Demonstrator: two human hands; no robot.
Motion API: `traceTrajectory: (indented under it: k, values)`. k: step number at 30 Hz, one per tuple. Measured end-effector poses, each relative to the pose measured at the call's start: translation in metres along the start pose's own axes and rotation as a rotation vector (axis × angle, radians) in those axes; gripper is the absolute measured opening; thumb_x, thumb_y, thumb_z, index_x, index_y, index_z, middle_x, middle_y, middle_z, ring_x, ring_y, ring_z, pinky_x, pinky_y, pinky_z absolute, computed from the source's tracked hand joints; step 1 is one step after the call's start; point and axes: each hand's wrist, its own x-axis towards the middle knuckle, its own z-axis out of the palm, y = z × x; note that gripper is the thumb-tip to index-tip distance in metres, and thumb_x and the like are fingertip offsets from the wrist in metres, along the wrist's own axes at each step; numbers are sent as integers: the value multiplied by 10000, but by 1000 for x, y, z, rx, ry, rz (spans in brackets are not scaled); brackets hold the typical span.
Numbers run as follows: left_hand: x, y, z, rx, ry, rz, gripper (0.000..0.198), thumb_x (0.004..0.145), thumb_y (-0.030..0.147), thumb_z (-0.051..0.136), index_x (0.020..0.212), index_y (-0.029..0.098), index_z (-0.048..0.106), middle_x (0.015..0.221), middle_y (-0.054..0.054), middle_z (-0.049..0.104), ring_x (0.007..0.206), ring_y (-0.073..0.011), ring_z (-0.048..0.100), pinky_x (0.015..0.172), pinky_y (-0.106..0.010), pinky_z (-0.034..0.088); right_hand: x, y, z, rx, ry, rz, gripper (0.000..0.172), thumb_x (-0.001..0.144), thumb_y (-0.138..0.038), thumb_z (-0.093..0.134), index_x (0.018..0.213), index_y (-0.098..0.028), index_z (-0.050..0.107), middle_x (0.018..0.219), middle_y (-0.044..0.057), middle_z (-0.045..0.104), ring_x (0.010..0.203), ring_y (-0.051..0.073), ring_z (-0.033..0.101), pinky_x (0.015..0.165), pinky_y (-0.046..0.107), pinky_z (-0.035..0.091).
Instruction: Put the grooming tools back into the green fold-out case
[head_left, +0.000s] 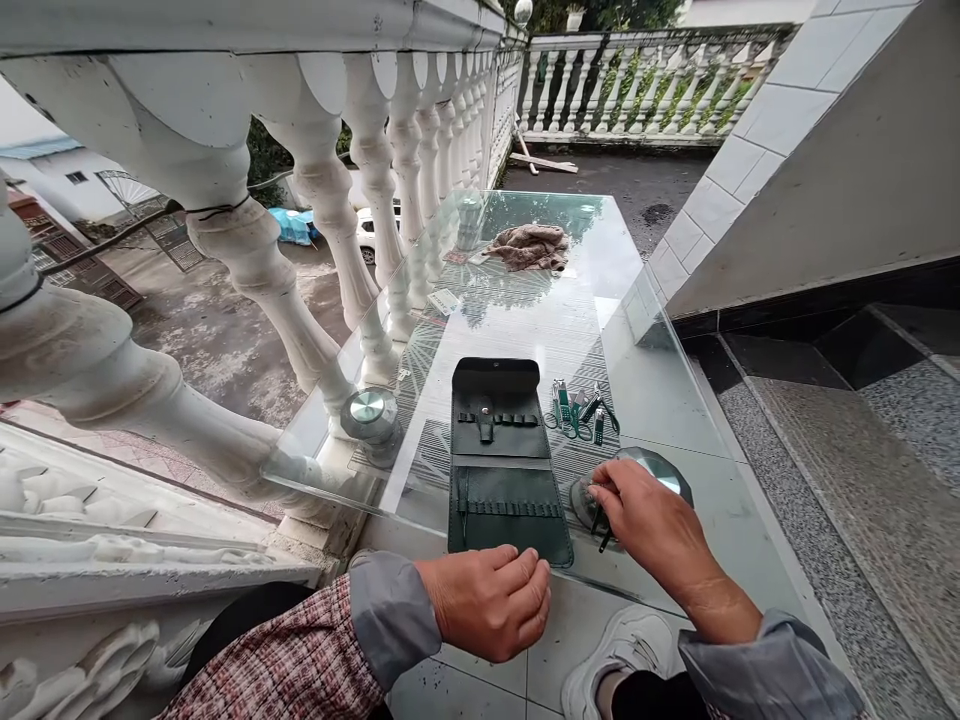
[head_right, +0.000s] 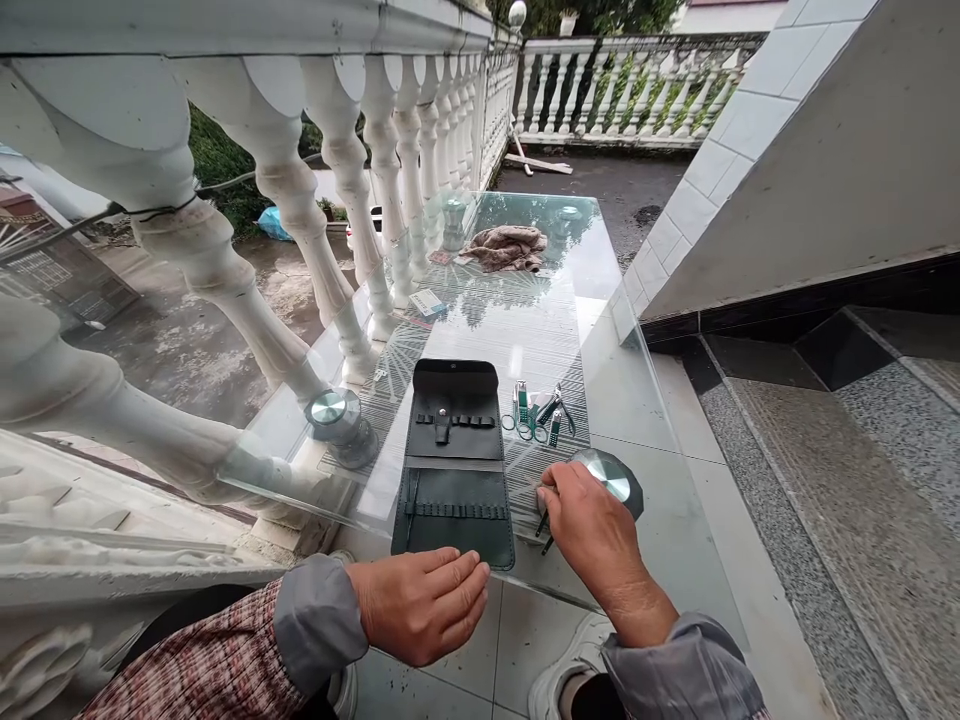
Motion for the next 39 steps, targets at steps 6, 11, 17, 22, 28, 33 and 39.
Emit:
traceTrajectory:
  k: [6,11,17,22,28,33,39]
  values:
    - [-1,1,0,-2,-15,-1,282,886,236,455,1005,72,652,1031,-164,655,949,-250,630,713,-334,546,2,-4,3,-90,20,-58,129,852,-206,471,731,-200,515,772,15,561,700,155,496,548,268,264]
    - [-2,1,-1,-3,-42,-2,283,894,244,456,1029,84,646,1054,-158,650,960,-248,625,727,-338,548,1,-5,3,-155,36,-115,95,843,-170,501,752,-196,511,766,17,544,705,159,481,554,281,249]
    - [0,0,0,-21,1,-21,272,876,226,467,993,72,657,1025,-156,659,941,-251,631,712,-333,553,-1,-7,2,-234,79,-189,130,837,-130,486,724,-192,503,763,39,532,722,176,465,571,283,268]
    - [1,1,1,-26,3,-28,268,871,218,463,983,70,657,1021,-161,661,941,-250,634,714,-331,556,-2,-11,3,-245,55,-192,165,821,-83,437,732,-184,532,758,56,549,705,182,480,554,288,274]
    - [-1,1,-3,-3,-68,-11,294,895,272,475,1057,75,624,1089,-175,635,982,-251,624,750,-344,557,8,8,-16,434,157,-45,234,829,-264,449,1007,-190,583,787,29,585,687,150,516,608,271,386]
    - [0,1,-4,-1,-59,-17,295,897,271,473,1056,77,626,1075,-167,643,970,-246,628,757,-337,556,14,22,-33,1053,280,292,356,742,-403,587,1016,-175,597,705,-10,539,508,84,401,480,236,340]
    - [0,1,-1,-9,-63,-7,279,892,250,464,1031,80,635,1065,-172,644,969,-250,627,736,-343,552,16,-10,-20,1317,59,305,303,679,-412,658,851,-171,594,610,-31,511,508,79,446,493,223,369]
